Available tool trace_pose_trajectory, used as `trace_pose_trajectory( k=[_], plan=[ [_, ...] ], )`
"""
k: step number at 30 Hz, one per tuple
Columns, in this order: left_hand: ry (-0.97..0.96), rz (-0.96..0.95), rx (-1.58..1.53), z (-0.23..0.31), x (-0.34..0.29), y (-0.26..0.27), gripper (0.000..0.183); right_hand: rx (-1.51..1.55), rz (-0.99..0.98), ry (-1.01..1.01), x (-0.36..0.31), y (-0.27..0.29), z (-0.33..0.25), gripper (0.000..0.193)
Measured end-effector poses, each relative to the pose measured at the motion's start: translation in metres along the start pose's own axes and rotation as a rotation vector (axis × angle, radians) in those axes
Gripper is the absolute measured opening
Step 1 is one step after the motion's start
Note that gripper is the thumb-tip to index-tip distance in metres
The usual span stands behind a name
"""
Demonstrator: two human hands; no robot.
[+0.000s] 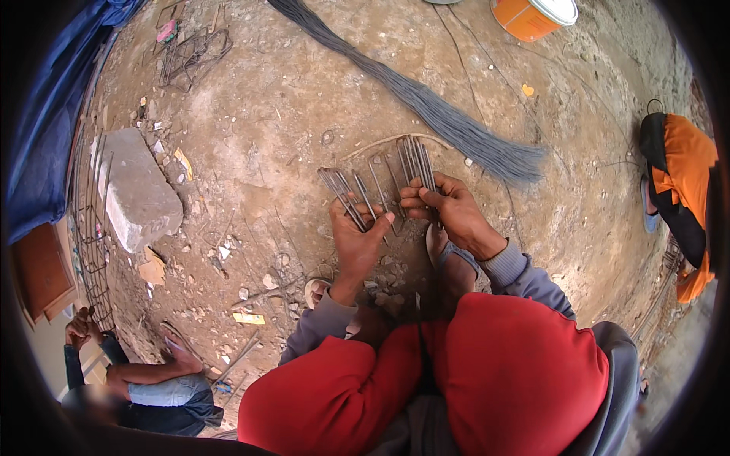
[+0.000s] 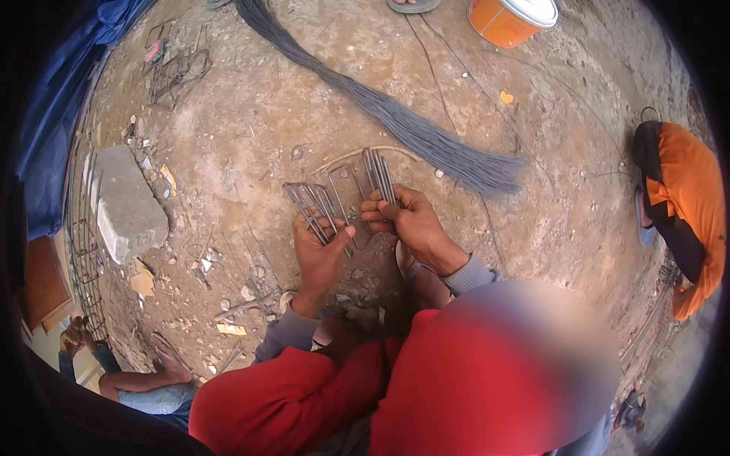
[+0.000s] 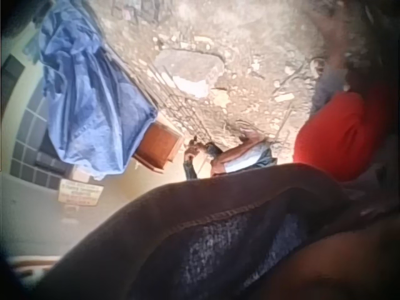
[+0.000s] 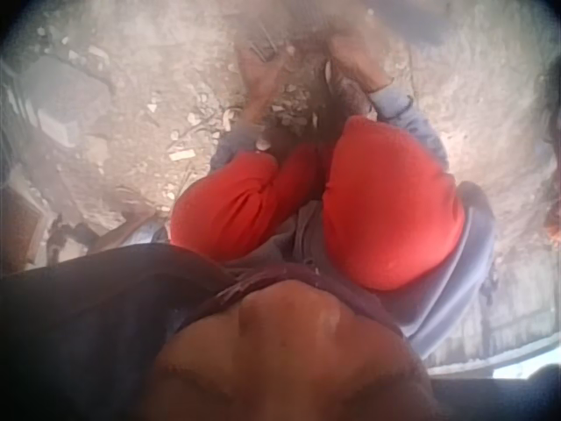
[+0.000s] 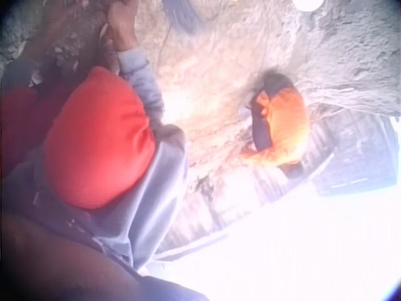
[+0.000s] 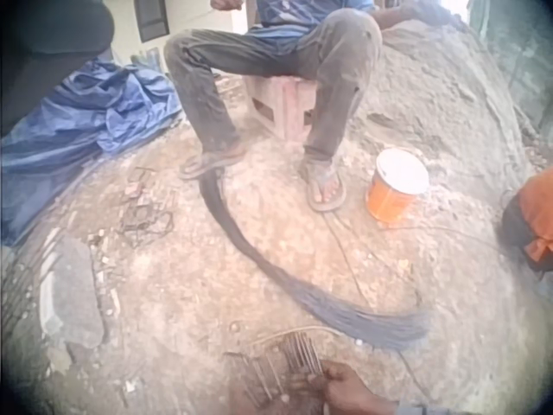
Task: The person bends and straightens small metal rods by hand, repeatedly forming and unfolding rectangular shapes. They handle the rods one at a time, stacking them into a small pile on the floor.
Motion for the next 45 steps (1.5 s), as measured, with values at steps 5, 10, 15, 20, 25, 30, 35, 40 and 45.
trace_pose_trajectory(
  k=[5,10,15,20,25,30,35,40,45],
  plan=[
    [0.022,-0.03,0.022,0.005,0.007,-0.005,0.068,-0.091,-0.04,0.058,-0.002,0.015,-0.021,0.02],
    [0.028,-0.07,0.042,0.001,0.01,-0.011,0.071,-0.117,-0.033,0.089,-0.001,0.016,-0.019,0.018],
    [0.005,-0.151,0.03,-0.007,0.013,-0.027,0.069,-0.333,-0.042,0.272,0.005,0.001,0.019,0.014],
    [0.073,-0.194,-0.012,-0.001,0.012,-0.022,0.066,-0.379,-0.05,0.206,0.007,-0.005,0.038,0.014],
    [0.135,-0.141,0.067,0.003,0.008,-0.011,0.05,-0.343,-0.079,0.102,0.006,-0.012,0.033,0.01],
    [0.154,-0.105,0.001,-0.002,0.008,0.006,0.036,-0.208,-0.081,0.101,0.002,-0.012,0.031,0.012],
    [0.161,-0.081,-0.1,-0.001,0.012,0.003,0.03,-0.14,-0.019,0.089,-0.001,-0.015,0.038,0.012],
    [0.162,-0.008,-0.158,0.002,0.008,0.029,0.028,-0.291,-0.007,0.16,0.001,-0.012,0.031,0.018],
    [0.134,-0.046,-0.361,0.01,0.002,0.061,0.031,-0.173,-0.018,0.177,0.008,0.0,0.042,0.018]
  ],
)
Point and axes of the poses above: each hand's wrist, its own x-axis towards the middle knuckle, its own y-axis out of the back of the hand, z = x × y, the point moved 7 cm from there along x, towards the middle knuckle, and after that the axes turned 6 degrees about y, right-handed, at the moved point
